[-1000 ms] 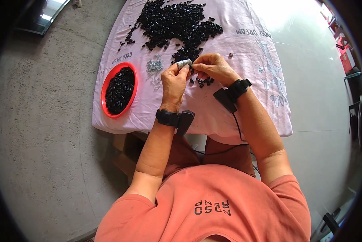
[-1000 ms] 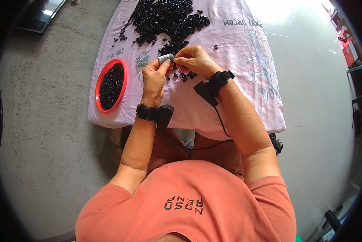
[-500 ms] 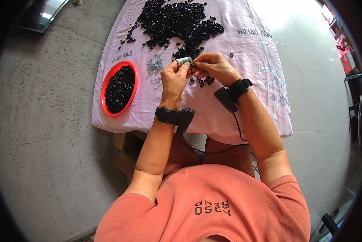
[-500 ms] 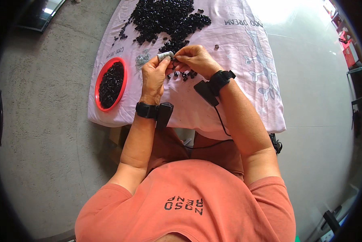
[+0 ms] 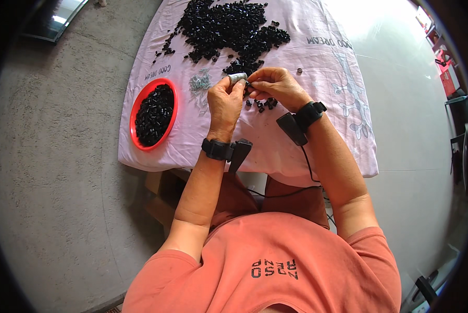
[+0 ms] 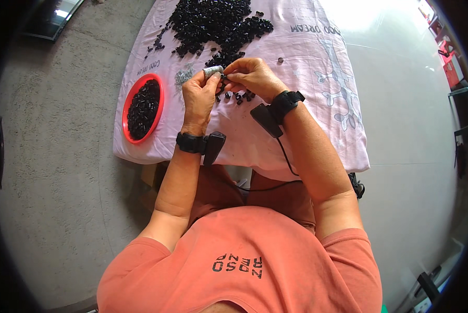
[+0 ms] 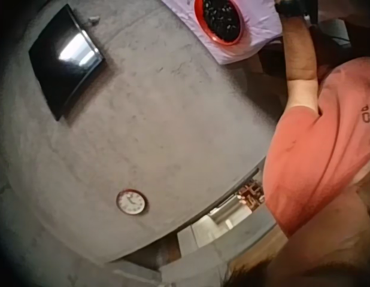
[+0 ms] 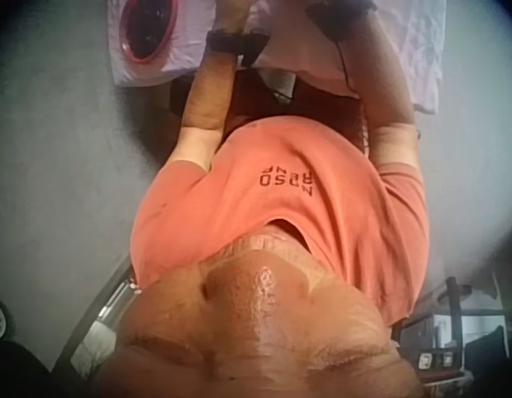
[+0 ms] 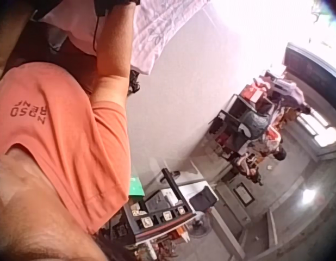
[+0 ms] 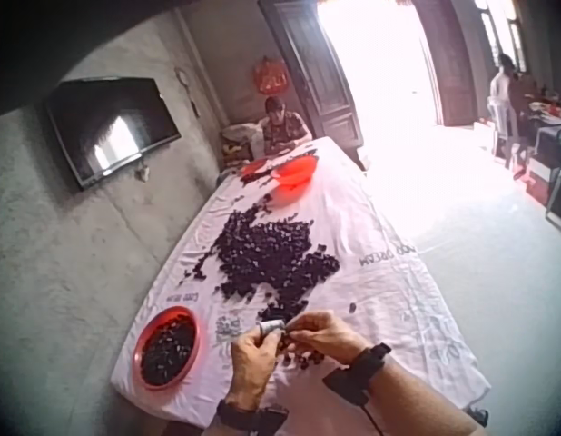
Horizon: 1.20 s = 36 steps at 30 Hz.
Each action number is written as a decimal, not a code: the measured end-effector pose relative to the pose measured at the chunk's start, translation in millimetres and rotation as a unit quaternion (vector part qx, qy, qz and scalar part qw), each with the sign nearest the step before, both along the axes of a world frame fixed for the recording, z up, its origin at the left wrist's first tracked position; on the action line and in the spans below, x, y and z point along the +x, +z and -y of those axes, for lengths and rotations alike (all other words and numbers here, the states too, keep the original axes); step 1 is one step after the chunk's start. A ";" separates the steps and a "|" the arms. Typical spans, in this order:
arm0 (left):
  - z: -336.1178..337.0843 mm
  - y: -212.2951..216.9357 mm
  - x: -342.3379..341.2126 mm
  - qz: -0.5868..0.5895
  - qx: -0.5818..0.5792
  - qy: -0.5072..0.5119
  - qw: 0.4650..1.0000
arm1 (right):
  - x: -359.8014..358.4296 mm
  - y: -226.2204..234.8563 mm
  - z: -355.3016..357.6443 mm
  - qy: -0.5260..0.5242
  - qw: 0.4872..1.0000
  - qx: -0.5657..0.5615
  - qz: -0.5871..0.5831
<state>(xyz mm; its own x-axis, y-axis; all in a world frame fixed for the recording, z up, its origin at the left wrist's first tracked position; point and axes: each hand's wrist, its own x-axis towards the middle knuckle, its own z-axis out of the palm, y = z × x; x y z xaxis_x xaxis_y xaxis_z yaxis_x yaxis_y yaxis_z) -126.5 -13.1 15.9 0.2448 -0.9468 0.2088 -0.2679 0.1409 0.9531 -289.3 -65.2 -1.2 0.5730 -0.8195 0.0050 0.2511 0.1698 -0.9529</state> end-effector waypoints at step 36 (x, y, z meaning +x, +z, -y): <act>1.8 14.8 -4.5 0.104 -0.017 -0.017 0.994 | 5.4 -5.2 -1.6 -0.037 0.998 -0.006 0.043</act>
